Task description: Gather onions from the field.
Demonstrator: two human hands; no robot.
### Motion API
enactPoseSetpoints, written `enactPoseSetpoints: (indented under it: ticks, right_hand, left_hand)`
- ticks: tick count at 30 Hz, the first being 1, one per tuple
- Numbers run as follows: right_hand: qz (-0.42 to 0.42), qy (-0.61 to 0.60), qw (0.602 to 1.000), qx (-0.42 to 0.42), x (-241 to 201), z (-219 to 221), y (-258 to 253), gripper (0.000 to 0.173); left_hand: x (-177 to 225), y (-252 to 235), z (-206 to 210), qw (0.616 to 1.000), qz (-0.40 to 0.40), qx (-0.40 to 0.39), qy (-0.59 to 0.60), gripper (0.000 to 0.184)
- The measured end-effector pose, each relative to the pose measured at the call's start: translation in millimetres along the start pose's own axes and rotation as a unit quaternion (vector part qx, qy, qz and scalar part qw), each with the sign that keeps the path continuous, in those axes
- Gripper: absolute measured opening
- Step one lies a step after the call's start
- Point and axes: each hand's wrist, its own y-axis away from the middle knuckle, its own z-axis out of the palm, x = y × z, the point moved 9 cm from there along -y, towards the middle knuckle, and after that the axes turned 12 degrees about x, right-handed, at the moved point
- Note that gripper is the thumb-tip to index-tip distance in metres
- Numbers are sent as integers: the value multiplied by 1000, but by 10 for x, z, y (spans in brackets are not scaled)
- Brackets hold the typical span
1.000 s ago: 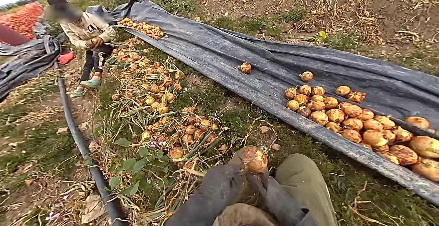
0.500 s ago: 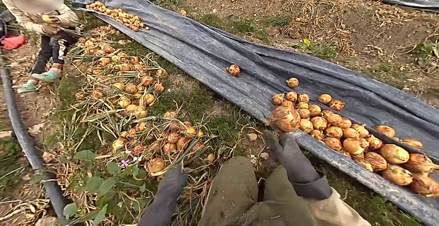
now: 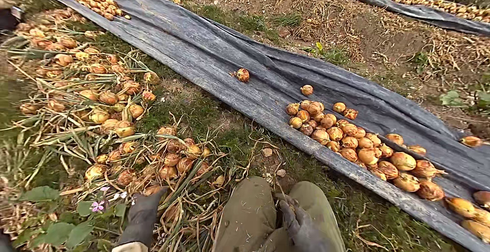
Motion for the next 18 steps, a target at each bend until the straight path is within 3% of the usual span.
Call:
enactPoseSetpoints:
  ticks: [4,9,12,15,17,18]
  right_hand:
    - [-133,81,984,-82,-213,305,116,51]
    - [-171,61,965,-191,-774,818,260,59]
    - [-146,-45,964,-216,-1154,816,488,64]
    - [-134,-138,969,-157,-1228,638,642,61]
    - [-143,-138,972,-122,-1132,569,678,63]
    - [-172,-116,973,-103,-1117,525,690,62]
  left_hand:
    - [459,879,-477,956,154,-47,245,103]
    - [1046,2078,-1100,885,340,-81,308,114]
    - [1323,2690,-1301,852,465,-66,231,114]
    - [1508,3139,-1402,813,578,-11,76,111]
    - [1557,3329,-1443,821,567,-62,-13,108]
    - [1571,3416,-1463,846,512,-133,-61,108]
